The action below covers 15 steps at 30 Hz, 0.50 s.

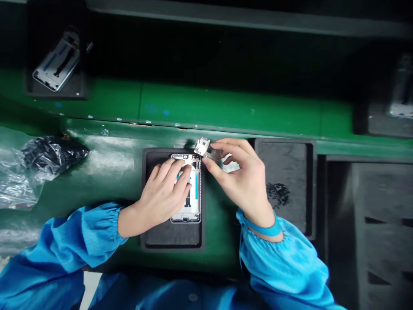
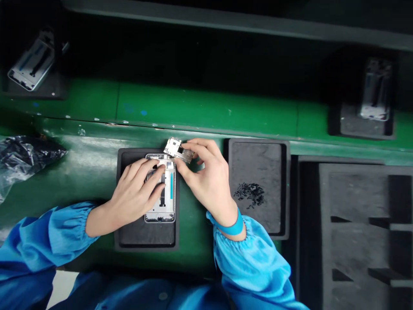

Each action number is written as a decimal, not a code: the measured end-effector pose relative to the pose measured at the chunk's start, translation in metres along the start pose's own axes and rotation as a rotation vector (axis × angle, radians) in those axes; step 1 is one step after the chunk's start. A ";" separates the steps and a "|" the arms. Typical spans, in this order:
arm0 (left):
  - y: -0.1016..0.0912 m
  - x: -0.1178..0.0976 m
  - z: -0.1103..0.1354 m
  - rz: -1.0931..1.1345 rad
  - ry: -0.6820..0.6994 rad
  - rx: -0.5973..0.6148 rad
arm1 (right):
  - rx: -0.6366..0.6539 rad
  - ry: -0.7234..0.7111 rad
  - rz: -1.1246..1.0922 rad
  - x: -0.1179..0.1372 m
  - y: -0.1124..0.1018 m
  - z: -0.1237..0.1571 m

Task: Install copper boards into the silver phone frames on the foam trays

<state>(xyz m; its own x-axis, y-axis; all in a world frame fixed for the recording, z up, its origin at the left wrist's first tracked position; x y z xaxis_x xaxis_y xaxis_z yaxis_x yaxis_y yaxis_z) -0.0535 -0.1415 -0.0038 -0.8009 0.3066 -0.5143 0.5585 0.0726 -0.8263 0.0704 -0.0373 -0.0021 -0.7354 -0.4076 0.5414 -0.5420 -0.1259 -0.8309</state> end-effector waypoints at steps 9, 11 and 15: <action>-0.013 -0.036 0.009 0.544 0.269 0.097 | 0.056 -0.193 -0.009 0.015 0.009 0.005; -0.014 -0.039 0.015 0.688 0.291 0.093 | 0.093 -0.295 0.039 0.026 0.015 0.009; -0.010 -0.035 0.021 0.737 0.309 0.087 | 0.153 -0.380 0.149 0.036 0.026 0.015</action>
<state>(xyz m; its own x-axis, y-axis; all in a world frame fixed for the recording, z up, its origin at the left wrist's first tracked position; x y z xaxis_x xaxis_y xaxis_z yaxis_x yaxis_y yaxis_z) -0.0360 -0.1727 0.0176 -0.1296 0.4965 -0.8583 0.8914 -0.3208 -0.3202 0.0357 -0.0688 -0.0064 -0.5831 -0.7319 0.3526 -0.3539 -0.1618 -0.9212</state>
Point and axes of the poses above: each hand's wrist, its own z-axis away from the middle knuckle, its own y-axis out of the palm, x = y × z, the point moved 9 cm from there along -z, towards the middle knuckle, and after that the axes turned 15 degrees about z, right-handed, at the moved point
